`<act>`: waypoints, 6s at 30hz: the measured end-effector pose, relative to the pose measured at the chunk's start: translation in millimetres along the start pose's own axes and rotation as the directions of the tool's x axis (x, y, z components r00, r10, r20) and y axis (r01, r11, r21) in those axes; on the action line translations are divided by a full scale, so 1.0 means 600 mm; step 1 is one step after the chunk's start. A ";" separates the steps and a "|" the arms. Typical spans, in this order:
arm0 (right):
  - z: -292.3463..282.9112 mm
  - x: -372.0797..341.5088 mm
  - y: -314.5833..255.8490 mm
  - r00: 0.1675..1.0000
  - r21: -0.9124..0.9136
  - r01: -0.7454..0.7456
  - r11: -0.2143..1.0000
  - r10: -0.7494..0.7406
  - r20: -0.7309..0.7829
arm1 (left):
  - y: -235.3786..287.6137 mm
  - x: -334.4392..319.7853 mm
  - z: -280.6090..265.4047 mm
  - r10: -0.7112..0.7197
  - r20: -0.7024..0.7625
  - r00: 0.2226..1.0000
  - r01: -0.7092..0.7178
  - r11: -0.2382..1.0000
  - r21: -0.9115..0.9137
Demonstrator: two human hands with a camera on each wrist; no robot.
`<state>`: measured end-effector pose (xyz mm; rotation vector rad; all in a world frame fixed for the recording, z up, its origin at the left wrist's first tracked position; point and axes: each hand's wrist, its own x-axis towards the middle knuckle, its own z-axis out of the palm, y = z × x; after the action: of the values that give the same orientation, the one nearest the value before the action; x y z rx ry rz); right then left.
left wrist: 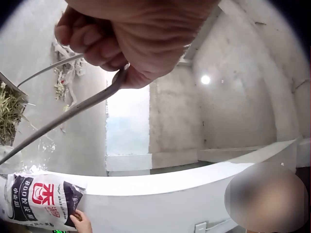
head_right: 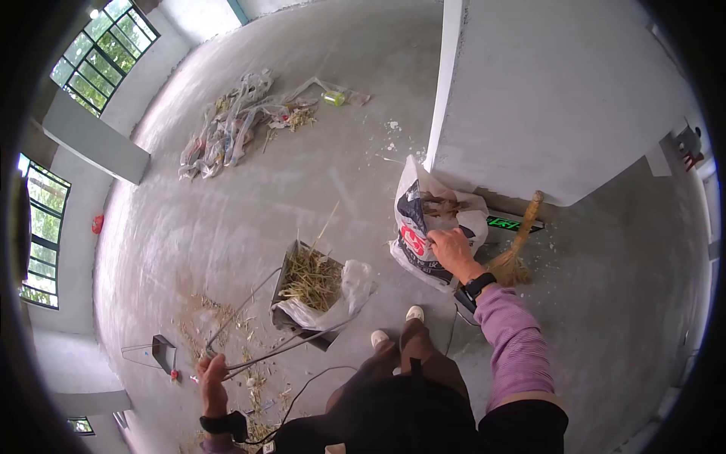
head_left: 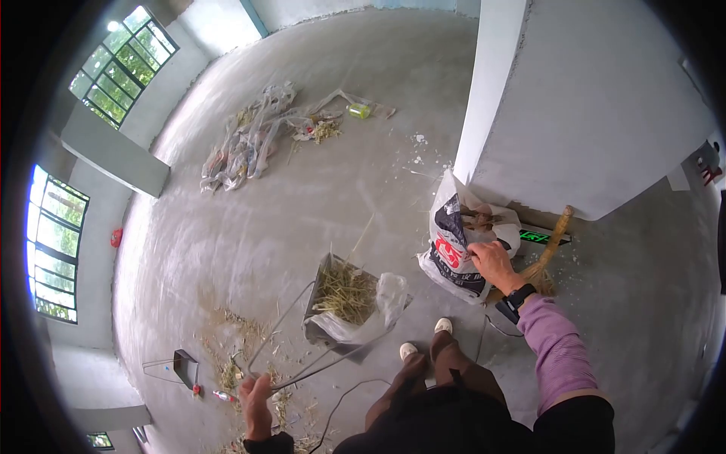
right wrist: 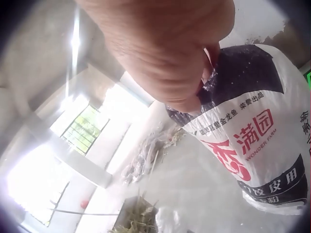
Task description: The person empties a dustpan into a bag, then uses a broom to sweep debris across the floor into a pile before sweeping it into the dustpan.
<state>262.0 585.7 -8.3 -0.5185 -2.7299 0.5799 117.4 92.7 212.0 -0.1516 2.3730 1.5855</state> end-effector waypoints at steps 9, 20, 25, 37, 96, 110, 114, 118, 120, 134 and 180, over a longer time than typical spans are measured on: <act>0.028 -0.020 0.061 0.997 -0.165 -0.060 0.984 0.051 -0.058 | 0.106 -0.080 0.000 0.172 -0.067 0.983 -0.171 0.985 0.023; 0.053 -0.100 0.003 0.986 0.071 0.147 0.987 -0.152 0.072 | 0.227 -0.213 -0.029 0.242 -0.247 0.938 -0.277 0.954 -0.118; 0.096 -0.120 -0.002 0.969 0.152 0.232 0.961 -0.241 0.046 | 0.284 -0.277 -0.043 0.293 -0.106 0.950 -0.303 0.948 -0.101; 0.041 -0.190 -0.096 0.919 0.334 0.310 0.890 -0.371 0.137 | 0.378 -0.353 0.004 0.467 -0.189 0.864 -0.457 0.884 0.095; -0.024 -0.080 0.086 0.400 0.612 -0.783 -0.111 0.663 0.633 | 0.536 -0.190 0.029 0.141 0.355 0.924 -0.290 0.864 0.413; 0.021 -0.025 -0.098 0.515 0.590 -0.773 -0.232 0.313 0.798 | 0.454 -0.218 0.047 0.283 0.125 0.951 -0.308 0.838 0.450; 0.001 -0.009 -0.161 0.491 0.561 -0.720 -0.408 0.270 0.828 | 0.462 -0.238 0.041 0.299 0.112 0.948 -0.315 0.822 0.474; 0.003 0.016 -0.174 0.543 0.543 -0.595 -0.593 0.202 0.815 | 0.466 -0.226 0.020 0.354 0.139 0.925 -0.377 0.805 0.457; 0.011 0.015 -0.164 0.564 0.519 -0.544 -0.660 0.171 0.808 | 0.468 -0.220 0.021 0.331 0.160 0.930 -0.368 0.828 0.423; 0.047 -0.090 -0.114 0.431 0.592 -0.753 -0.287 0.465 0.773 | 0.501 -0.197 0.162 -0.042 0.462 0.886 -0.315 0.676 0.666; 0.129 -0.029 0.053 0.504 0.773 -0.584 -0.249 0.635 0.586 | 0.425 -0.178 -0.042 -0.060 0.557 0.829 -0.434 0.560 0.706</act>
<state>258.4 580.5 -93.3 -1.4447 -1.0659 2.2726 153.2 161.8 478.3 0.6894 2.4071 0.3101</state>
